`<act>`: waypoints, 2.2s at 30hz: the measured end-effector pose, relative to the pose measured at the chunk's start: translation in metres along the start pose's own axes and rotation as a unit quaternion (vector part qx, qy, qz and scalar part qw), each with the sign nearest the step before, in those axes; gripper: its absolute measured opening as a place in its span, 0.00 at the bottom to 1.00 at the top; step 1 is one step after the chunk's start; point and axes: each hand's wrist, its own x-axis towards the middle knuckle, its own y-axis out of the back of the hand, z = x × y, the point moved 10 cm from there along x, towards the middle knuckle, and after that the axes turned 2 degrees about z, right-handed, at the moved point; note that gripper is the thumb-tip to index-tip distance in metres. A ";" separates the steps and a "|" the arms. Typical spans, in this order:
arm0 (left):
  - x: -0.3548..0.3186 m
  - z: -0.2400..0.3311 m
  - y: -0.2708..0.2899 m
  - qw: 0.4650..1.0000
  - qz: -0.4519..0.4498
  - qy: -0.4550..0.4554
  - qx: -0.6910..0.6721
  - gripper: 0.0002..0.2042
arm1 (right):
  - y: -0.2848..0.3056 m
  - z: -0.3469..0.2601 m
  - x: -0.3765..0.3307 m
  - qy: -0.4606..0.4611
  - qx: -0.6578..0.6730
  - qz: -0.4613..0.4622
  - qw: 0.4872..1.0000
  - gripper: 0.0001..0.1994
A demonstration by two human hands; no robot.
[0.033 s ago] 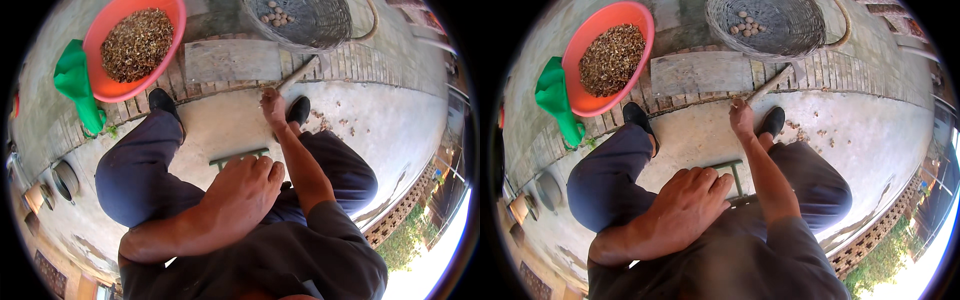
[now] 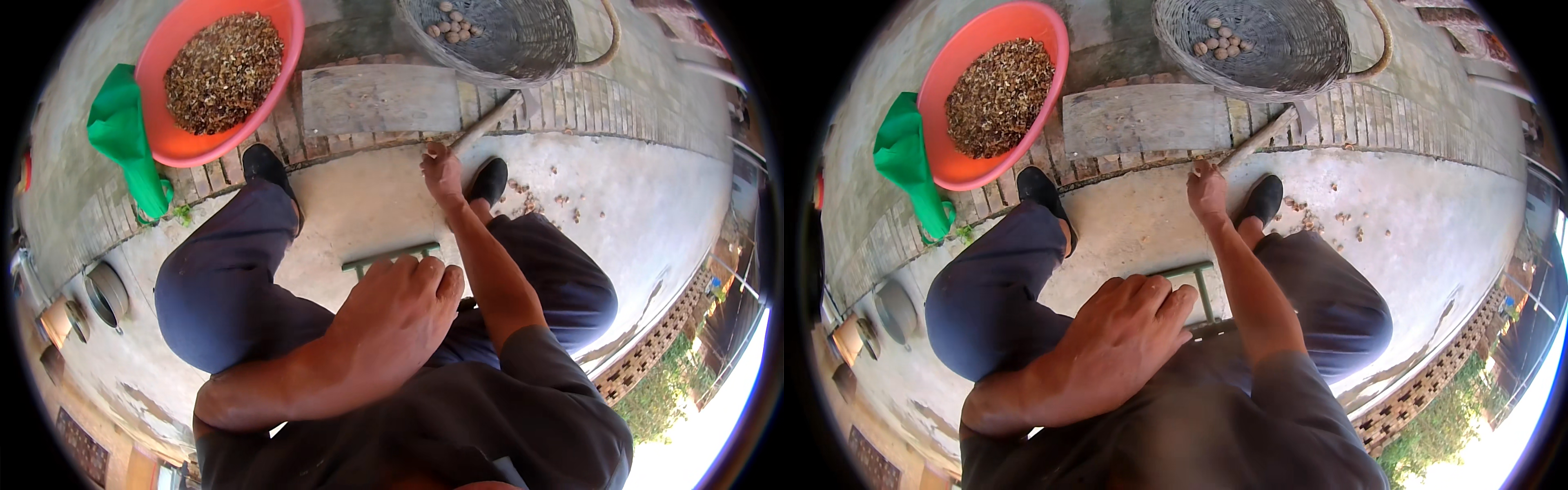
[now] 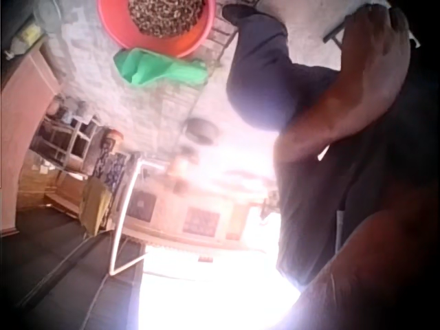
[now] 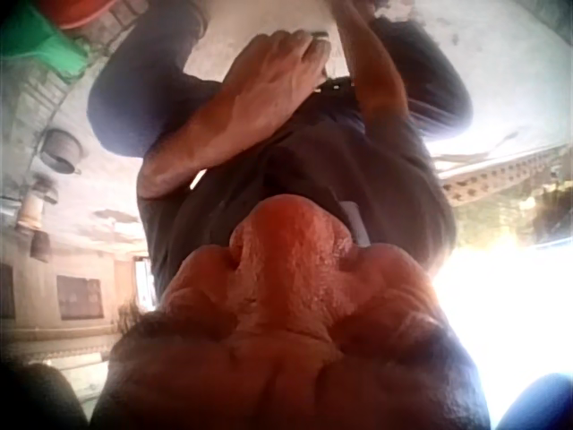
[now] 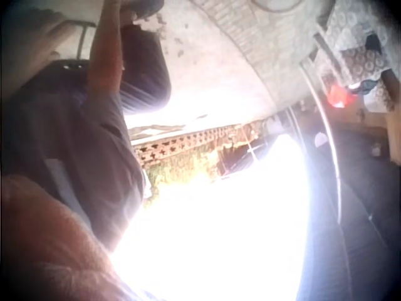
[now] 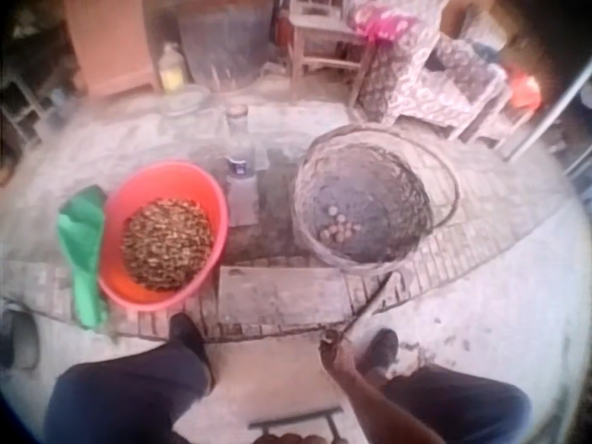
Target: The person cracks nuts on a block of wood using a hammer and peels them by hand, placing the shells into a bowl.
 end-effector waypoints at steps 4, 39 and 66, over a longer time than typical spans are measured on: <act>-0.001 -0.008 0.001 0.998 0.060 0.004 0.012 0.12 | -0.025 0.002 0.013 -0.025 -0.136 0.000 0.990 0.10; 0.010 -0.025 0.002 0.997 0.019 0.032 -0.063 0.21 | -0.056 0.084 0.035 -0.167 -0.110 0.188 0.962 0.16; 0.017 -0.027 -0.013 0.997 -0.016 0.058 -0.052 0.22 | -0.047 0.073 0.025 -0.209 -0.080 0.200 0.954 0.13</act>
